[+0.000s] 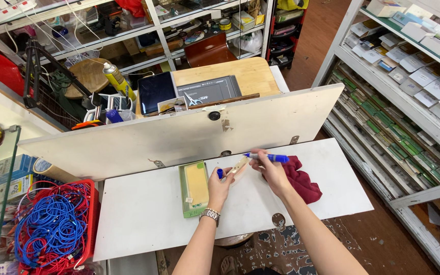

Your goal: The person retrieves small packaged items from a glass display cabinet, places them on a counter, and wipes each item with a red cloth. They then use a blue marker to write on the items before returning them to the cabinet.

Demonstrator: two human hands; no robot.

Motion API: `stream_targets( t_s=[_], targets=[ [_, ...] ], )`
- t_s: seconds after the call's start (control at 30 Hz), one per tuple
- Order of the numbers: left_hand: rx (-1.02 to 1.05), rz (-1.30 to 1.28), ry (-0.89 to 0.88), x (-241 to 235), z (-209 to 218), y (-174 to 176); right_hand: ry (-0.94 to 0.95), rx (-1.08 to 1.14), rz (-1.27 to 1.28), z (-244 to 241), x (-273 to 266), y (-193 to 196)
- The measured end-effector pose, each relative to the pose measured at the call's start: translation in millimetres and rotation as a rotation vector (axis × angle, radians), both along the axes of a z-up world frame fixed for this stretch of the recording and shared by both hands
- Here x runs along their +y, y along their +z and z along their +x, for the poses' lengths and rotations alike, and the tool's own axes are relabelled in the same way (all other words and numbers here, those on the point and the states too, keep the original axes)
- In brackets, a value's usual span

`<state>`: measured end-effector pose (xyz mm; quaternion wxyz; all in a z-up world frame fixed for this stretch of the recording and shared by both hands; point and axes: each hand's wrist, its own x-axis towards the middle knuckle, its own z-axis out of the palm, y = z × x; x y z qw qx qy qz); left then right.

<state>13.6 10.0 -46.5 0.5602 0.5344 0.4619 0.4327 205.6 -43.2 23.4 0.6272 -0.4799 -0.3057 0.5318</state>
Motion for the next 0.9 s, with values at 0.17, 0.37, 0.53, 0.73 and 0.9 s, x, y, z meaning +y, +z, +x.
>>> stream_targets(
  t_s=[0.17,0.37,0.53,0.73,0.9],
  targets=[
    [0.054,-0.008,-0.020,-3,-2,11,0.029,-0.786,0.071,-21,4,16],
    [0.061,-0.013,-0.036,-4,-2,15,0.049,-0.947,0.033,-37,7,31],
    [0.068,0.011,-0.037,-3,-3,14,0.051,-0.979,0.037,-39,7,31],
    [0.019,0.009,-0.058,-2,-3,12,0.059,-0.974,0.071,-42,5,32],
    [0.018,0.008,-0.059,0,-2,8,0.061,-0.974,0.016,-45,4,34]
  ],
)
